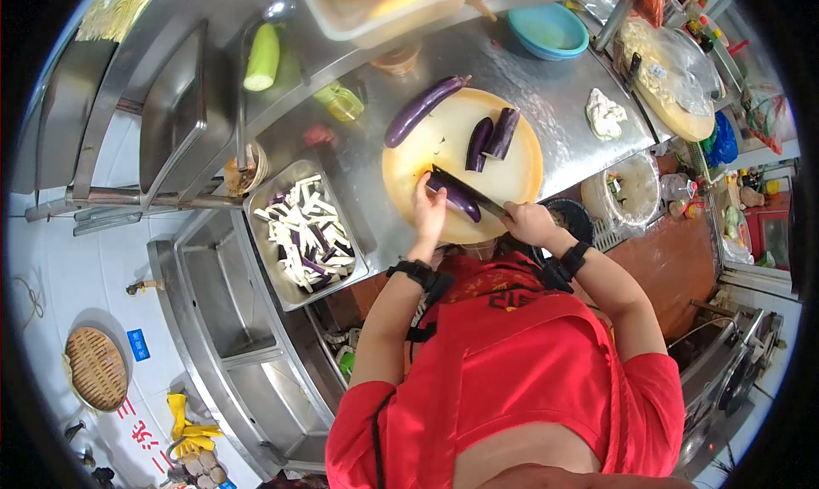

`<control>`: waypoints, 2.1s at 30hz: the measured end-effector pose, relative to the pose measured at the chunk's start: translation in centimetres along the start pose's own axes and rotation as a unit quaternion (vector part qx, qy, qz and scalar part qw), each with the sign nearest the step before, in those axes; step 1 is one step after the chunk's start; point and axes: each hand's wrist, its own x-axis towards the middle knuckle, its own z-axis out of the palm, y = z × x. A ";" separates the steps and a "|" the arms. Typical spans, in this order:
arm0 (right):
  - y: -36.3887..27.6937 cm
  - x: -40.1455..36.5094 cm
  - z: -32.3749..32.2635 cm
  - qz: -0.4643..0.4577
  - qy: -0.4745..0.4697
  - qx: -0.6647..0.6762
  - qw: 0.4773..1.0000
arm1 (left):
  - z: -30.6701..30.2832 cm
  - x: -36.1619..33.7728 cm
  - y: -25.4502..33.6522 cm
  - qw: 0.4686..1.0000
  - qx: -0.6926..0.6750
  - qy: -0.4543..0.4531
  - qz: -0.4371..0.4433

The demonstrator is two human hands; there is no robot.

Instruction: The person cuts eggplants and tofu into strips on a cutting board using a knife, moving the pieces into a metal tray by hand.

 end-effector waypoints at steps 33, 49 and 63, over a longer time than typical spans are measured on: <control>-2.9 -1.2 -1.7 0.009 -0.022 0.021 1.000 | -1.8 1.9 -2.0 0.947 0.130 0.047 0.290; -4.1 3.0 4.0 0.025 -0.024 -0.014 0.999 | -1.8 2.2 -3.0 0.970 0.040 0.049 0.235; -0.3 -3.0 0.1 0.028 0.020 -0.036 0.999 | -4.8 -1.4 -3.4 0.860 0.354 0.070 0.360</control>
